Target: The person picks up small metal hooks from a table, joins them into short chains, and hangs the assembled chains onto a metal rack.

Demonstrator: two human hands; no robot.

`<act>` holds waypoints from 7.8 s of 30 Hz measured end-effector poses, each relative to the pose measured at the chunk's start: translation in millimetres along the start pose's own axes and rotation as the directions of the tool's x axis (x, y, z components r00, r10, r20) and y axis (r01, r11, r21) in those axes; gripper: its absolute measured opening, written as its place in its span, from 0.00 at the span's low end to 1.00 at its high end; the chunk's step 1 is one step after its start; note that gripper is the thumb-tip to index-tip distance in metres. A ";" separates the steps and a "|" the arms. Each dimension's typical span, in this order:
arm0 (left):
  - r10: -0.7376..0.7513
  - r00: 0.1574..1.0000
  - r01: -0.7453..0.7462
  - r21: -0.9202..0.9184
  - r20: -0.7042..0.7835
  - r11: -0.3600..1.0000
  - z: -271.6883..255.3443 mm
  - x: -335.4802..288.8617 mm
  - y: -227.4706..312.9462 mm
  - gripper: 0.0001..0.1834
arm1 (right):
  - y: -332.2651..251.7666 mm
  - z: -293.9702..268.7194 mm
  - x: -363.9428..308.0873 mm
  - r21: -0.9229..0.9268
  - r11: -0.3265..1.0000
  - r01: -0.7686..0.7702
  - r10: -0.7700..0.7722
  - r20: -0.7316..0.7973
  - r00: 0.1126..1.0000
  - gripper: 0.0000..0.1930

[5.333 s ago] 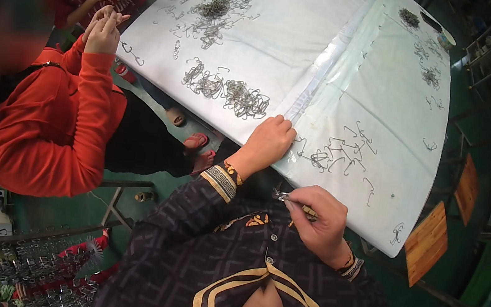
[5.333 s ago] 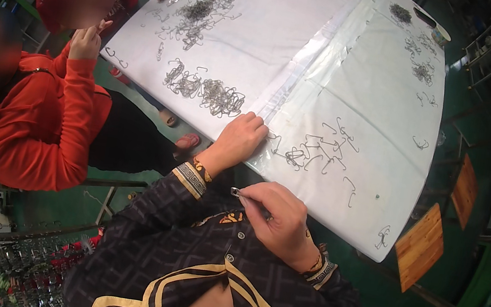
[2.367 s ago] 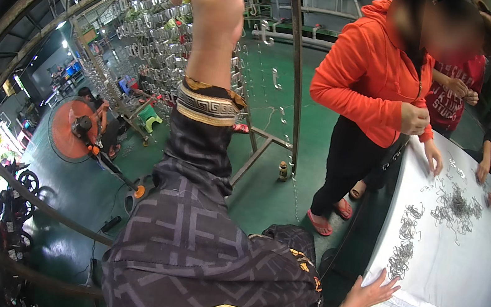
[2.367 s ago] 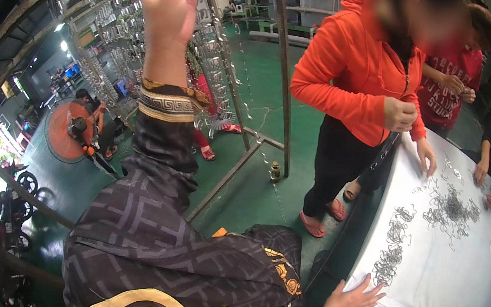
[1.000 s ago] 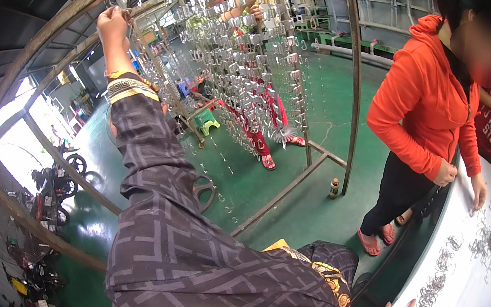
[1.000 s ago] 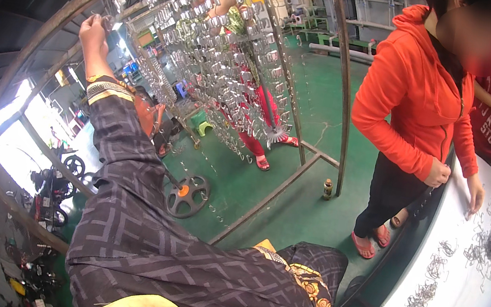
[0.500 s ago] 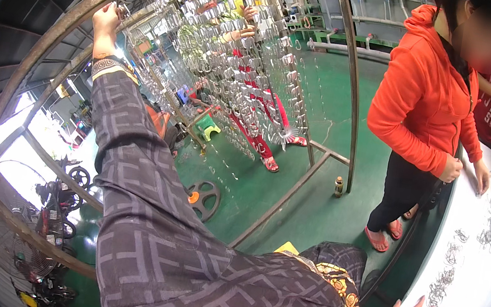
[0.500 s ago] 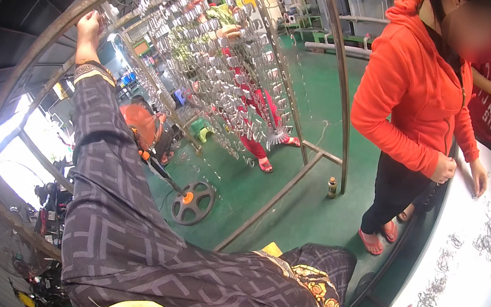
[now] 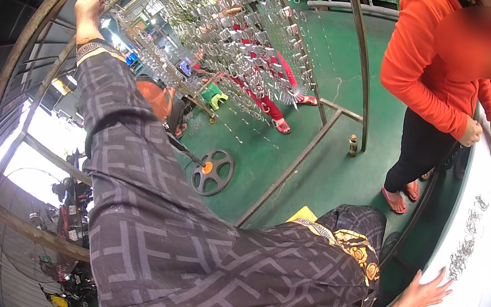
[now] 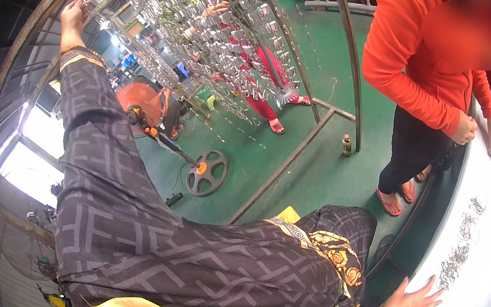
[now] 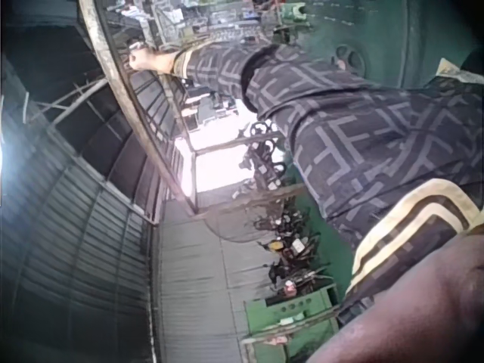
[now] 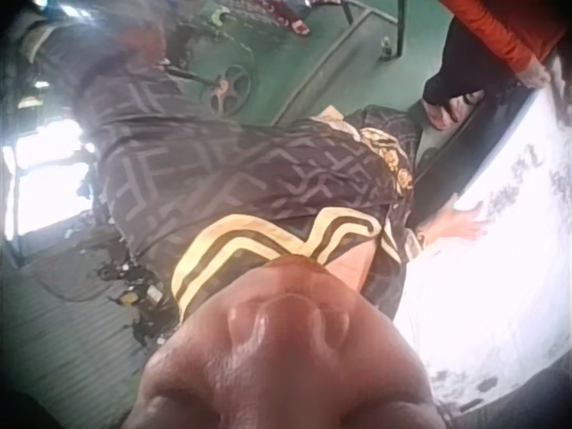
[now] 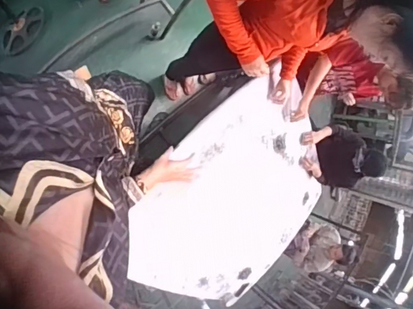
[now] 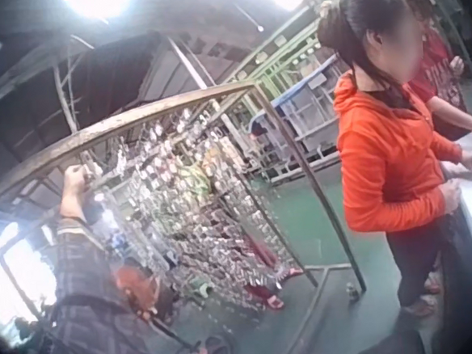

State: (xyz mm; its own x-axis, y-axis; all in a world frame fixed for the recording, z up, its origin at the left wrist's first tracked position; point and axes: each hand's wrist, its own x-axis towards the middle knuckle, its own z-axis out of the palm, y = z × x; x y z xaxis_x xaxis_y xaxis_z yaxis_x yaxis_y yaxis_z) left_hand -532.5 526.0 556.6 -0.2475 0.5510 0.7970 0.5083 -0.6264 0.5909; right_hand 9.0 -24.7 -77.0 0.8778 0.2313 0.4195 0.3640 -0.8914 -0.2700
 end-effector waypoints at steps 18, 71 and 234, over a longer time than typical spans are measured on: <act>-0.368 0.890 0.350 -0.114 -0.270 0.930 -83.9 -185.7 -191.5 0.08 | 1.2 -0.8 0.2 0.008 0.999 0.044 -0.044 -0.008 0.999 0.39; -0.729 0.619 0.738 0.103 0.292 0.667 62.3 -565.0 -313.8 0.13 | -6.7 -8.4 2.6 0.002 1.000 0.002 -0.002 0.027 1.000 0.41; 0.998 -0.058 0.787 -0.617 -0.029 0.028 -176.1 -826.9 529.0 0.13 | 216.0 -252.2 -744.0 0.837 -0.321 0.443 0.527 0.547 -0.650 0.33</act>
State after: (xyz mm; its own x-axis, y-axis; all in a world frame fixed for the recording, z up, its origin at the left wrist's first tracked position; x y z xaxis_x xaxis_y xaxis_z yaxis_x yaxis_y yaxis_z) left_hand -204.2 -358.0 232.2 0.4980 -0.6727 0.5473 -0.6894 0.0758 0.7204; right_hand -644.0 -487.6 -228.8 -0.2084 -0.4073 -0.8892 0.5329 0.7150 -0.4525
